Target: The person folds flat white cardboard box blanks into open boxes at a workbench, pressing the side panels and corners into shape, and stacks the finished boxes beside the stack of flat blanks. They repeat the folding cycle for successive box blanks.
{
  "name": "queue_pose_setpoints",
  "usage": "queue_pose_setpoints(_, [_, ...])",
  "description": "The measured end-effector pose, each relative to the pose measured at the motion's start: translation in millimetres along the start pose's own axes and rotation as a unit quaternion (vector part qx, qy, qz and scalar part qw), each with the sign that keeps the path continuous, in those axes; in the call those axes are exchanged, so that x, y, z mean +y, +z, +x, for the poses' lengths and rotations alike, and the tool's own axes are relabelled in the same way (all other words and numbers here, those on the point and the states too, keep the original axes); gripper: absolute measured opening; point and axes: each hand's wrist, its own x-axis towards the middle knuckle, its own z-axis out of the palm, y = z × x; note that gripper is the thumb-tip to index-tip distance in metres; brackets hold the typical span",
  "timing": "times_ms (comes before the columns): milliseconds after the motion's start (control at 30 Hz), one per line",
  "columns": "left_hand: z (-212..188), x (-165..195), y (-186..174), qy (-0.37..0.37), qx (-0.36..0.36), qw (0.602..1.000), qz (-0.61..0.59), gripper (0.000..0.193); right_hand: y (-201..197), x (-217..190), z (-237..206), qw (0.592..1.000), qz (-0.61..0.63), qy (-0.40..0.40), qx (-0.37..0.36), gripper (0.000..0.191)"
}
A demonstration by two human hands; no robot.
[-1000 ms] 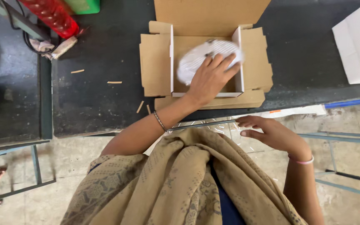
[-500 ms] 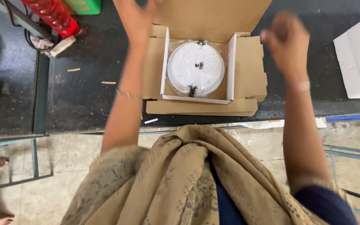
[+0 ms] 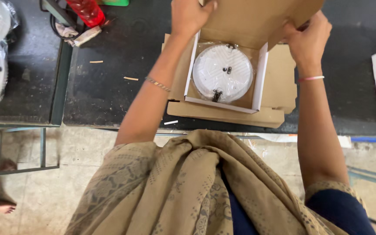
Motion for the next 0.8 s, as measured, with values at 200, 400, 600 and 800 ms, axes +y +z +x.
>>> queue_pose_setpoints(200, [-64.8,-47.1,-69.1,0.063,-0.313,0.895,-0.312,0.061,-47.7,-23.6,-65.5,0.950,0.200,0.122,-0.204,0.049])
queue_pose_setpoints(400, [-107.5,-64.8,-91.8,0.181,-0.403,0.889,-0.121,0.037,-48.1,-31.3,-104.1,0.926,0.053,0.167,-0.333,0.063])
queue_pose_setpoints(600, [-154.8,-37.9,-105.1,0.067,-0.433,0.891,-0.119,0.111,-22.3,-58.1,-141.1,0.922,-0.110,0.105,-0.355,0.112])
queue_pose_setpoints(800, [-177.7,-24.6,-98.7,0.022,-0.367,0.921,-0.125,0.108,-0.4,-62.4,-160.9,0.955,0.036,0.179,-0.236,0.098])
